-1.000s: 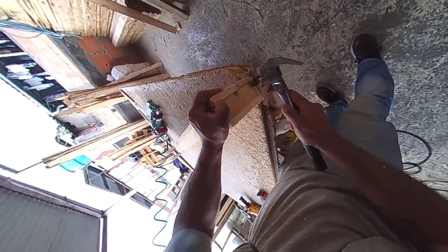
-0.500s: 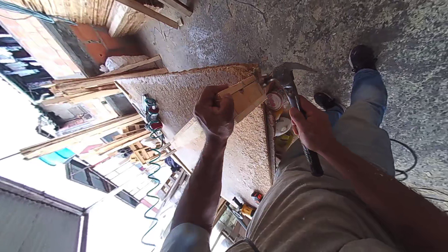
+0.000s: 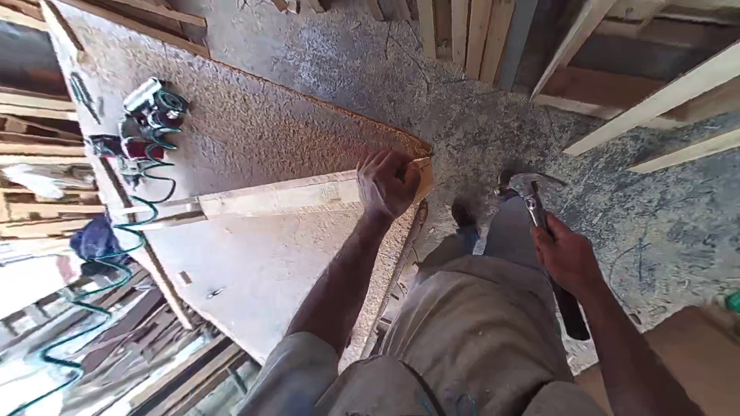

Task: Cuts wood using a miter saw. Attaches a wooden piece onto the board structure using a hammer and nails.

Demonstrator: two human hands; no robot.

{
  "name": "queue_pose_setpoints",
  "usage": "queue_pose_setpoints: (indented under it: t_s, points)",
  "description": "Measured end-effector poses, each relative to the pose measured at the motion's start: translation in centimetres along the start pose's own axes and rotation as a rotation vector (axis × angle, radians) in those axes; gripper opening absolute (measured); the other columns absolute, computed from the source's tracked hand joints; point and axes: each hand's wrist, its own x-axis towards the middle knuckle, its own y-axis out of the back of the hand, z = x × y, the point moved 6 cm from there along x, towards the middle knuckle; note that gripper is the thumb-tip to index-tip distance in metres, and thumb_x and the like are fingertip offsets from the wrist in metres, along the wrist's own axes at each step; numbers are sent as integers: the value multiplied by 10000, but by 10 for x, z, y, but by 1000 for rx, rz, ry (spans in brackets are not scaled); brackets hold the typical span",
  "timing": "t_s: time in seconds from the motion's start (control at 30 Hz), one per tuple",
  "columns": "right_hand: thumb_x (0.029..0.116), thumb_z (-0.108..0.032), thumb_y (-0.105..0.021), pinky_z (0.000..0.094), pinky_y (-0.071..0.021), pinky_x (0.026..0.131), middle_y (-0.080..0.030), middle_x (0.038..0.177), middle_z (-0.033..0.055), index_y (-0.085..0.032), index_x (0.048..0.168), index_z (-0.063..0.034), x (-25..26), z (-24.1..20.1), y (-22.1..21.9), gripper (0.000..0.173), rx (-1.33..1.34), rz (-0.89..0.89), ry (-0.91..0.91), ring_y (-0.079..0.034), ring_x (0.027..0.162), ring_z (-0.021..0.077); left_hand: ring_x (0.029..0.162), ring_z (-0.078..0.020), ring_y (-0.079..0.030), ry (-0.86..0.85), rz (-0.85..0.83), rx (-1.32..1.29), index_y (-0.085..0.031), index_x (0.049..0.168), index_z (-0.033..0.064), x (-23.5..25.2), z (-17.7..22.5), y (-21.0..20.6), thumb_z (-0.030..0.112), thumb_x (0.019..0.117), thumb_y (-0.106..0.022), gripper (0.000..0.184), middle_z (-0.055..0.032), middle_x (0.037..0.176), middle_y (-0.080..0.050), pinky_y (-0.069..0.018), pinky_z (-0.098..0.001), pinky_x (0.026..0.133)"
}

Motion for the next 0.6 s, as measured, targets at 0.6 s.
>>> queue_pose_setpoints:
  t_s: [0.6]
  points:
    - [1011, -305, -595, 610, -580, 846, -745, 1055, 208, -558, 1467, -43, 196, -308, 43, 527, -910, -360, 733, -738, 928, 369, 934, -192, -675, 130, -85, -124, -712, 888, 172, 6, 10, -1, 286, 897, -609, 154, 10, 856, -708, -488, -465, 973]
